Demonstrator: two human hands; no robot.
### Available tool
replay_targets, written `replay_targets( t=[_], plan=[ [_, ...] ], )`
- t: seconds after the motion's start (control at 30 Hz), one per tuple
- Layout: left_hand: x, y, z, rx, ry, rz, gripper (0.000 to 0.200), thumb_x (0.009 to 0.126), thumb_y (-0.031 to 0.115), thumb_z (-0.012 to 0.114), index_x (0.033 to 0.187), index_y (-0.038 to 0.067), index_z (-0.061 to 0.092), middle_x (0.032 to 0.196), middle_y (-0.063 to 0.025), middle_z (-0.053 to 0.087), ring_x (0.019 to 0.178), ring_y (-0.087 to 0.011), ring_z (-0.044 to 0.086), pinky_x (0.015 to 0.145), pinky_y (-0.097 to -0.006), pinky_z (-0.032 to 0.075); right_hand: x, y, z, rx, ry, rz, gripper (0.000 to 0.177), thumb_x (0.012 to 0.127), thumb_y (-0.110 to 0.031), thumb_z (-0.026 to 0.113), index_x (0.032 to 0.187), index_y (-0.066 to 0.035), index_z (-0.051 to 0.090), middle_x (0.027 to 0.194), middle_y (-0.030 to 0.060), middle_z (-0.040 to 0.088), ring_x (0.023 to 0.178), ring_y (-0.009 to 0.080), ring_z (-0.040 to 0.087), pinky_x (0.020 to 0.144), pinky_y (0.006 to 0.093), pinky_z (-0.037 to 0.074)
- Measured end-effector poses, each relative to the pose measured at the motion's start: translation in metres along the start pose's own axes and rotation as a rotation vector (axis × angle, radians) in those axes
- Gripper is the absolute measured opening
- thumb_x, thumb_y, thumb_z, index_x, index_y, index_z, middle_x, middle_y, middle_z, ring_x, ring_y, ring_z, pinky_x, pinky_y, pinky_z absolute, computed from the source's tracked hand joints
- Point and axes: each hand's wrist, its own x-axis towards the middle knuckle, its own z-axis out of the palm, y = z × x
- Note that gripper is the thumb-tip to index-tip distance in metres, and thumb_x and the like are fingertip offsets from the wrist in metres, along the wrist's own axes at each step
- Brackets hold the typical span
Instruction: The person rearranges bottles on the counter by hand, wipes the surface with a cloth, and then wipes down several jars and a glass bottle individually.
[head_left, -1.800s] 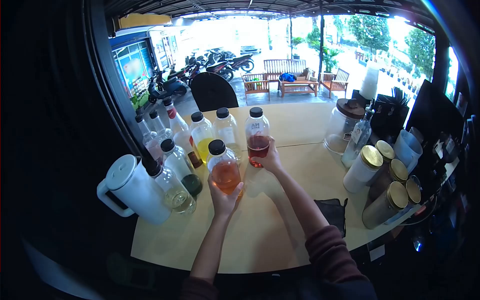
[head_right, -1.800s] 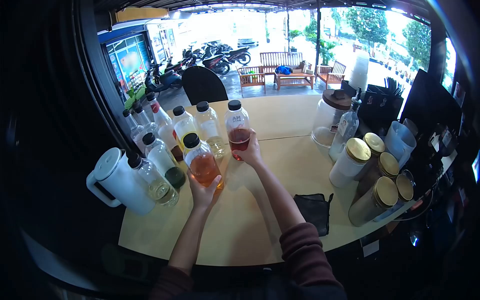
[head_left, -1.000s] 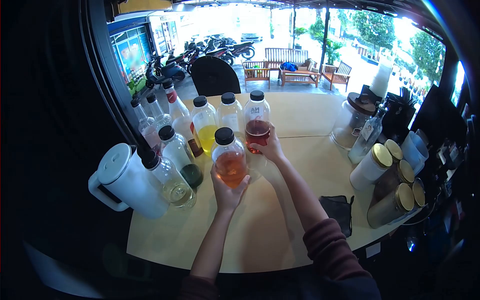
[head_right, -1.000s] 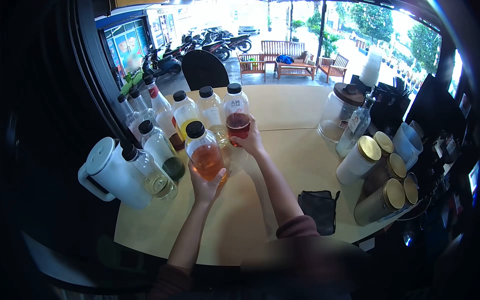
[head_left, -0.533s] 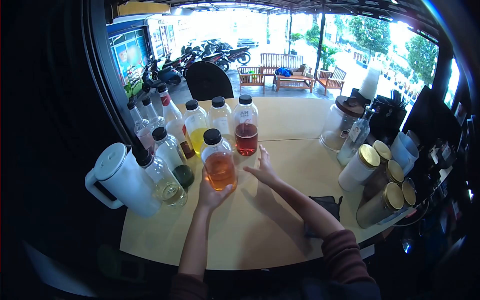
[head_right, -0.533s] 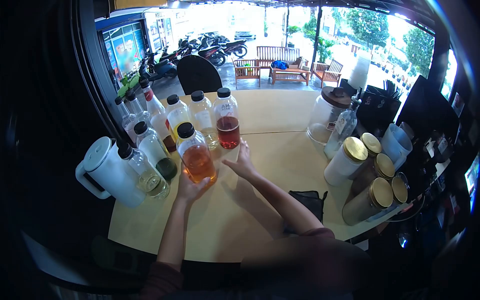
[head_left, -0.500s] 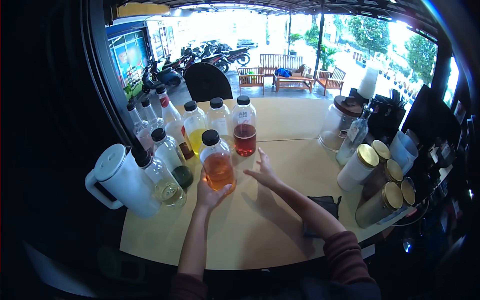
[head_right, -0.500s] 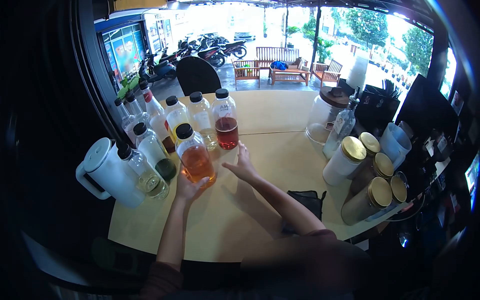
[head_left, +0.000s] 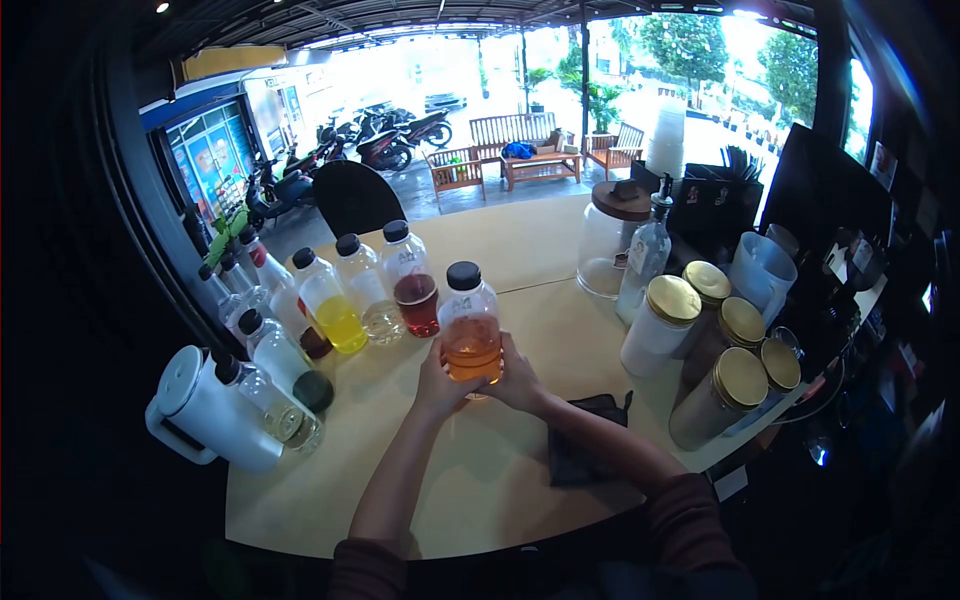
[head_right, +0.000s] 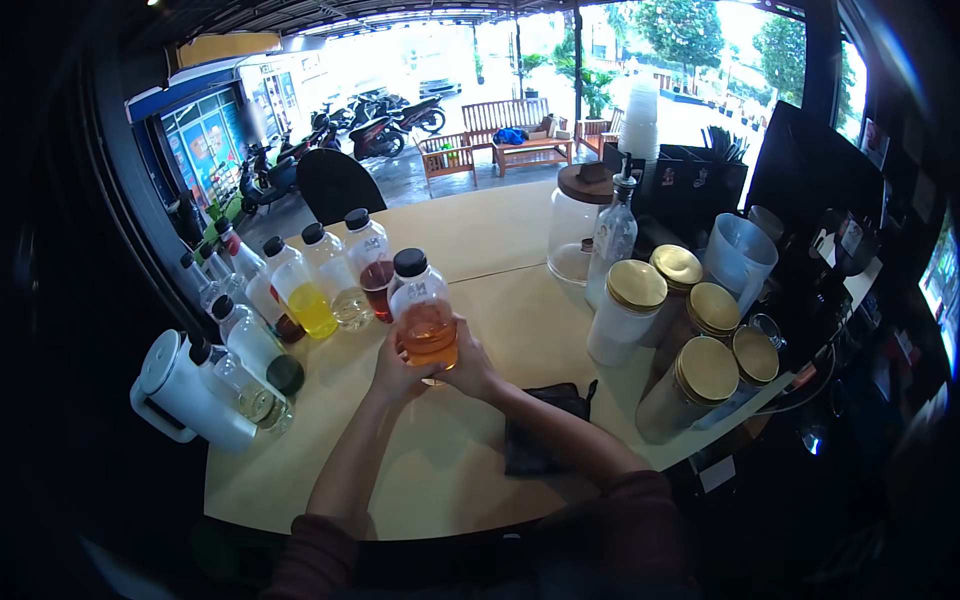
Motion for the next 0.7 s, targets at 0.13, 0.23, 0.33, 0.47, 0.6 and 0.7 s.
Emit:
replay_targets(
  t=[0.13,0.23,0.33,0.47,0.6,0.7],
  plan=[
    [0.028,0.009,0.006,0.185,-0.13,0.077,0.098,0.065,0.029,0.086,0.139,0.005,0.028,0.137,-0.015,0.042,0.126,-0.0267,0.047,0.104,-0.0424,0.04,0.01,0.017,-0.015,-0.043,0.067,0.019,0.086,0.063,-0.024,0.085,0.127,-0.004,0.031,0.115,0.0211,0.057,0.106,0.0367,0.059,0.087,0.0422,0.049],
    [0.039,0.016,-0.001,0.299,0.0,0.226,0.088,0.069,0.028,0.081,0.137,0.003,0.031,0.136,-0.0163,0.043,0.124,-0.0272,0.048,0.103,-0.0404,0.04,0.024,0.03,-0.015,-0.011,0.155,0.017,0.086,0.061,-0.02,0.086,0.127,-0.004,0.031,0.115,0.0198,0.057,0.107,0.0354,0.059,0.087,0.0415,0.049],
    [0.048,0.037,-0.02,0.383,0.231,0.376,0.072,0.075,0.021,0.075,0.132,0.001,0.037,0.13,-0.0165,0.047,0.12,-0.0273,0.05,0.1,-0.0383,0.042,0.043,0.038,-0.016,-0.003,0.189,0.003,0.086,0.06,-0.015,0.086,0.126,-0.006,0.033,0.116,0.0175,0.055,0.107,0.0333,0.058,0.089,0.0403,0.049],
    [0.072,0.068,-0.047,0.595,0.408,0.516,0.055,0.081,0.013,0.066,0.128,0.001,0.041,0.124,-0.0176,0.05,0.117,-0.0306,0.048,0.101,-0.0406,0.039,0.074,0.051,-0.009,0.038,0.217,0.019,0.086,0.059,-0.012,0.087,0.127,-0.006,0.033,0.119,0.016,0.053,0.111,0.0327,0.055,0.092,0.0403,0.047],
    [0.099,0.082,-0.061,0.872,0.465,0.653,0.059,0.078,0.015,0.068,0.129,0.002,0.041,0.129,-0.019,0.045,0.123,-0.0353,0.042,0.105,-0.0436,0.034,0.101,0.07,0.002,-0.026,0.233,0.032,0.088,0.059,-0.012,0.087,0.128,-0.005,0.032,0.122,0.0167,0.05,0.114,0.0325,0.053,0.095,0.0408,0.045],
    [0.113,0.082,-0.067,0.952,0.437,0.618,0.075,0.076,0.021,0.073,0.137,0.003,0.034,0.14,-0.0204,0.035,0.131,-0.0378,0.035,0.11,-0.0444,0.03,0.111,0.068,0.008,0.009,0.205,0.064,0.091,0.058,-0.013,0.088,0.129,-0.005,0.032,0.123,0.017,0.048,0.117,0.033,0.05,0.098,0.0411,0.043]
  ],
)
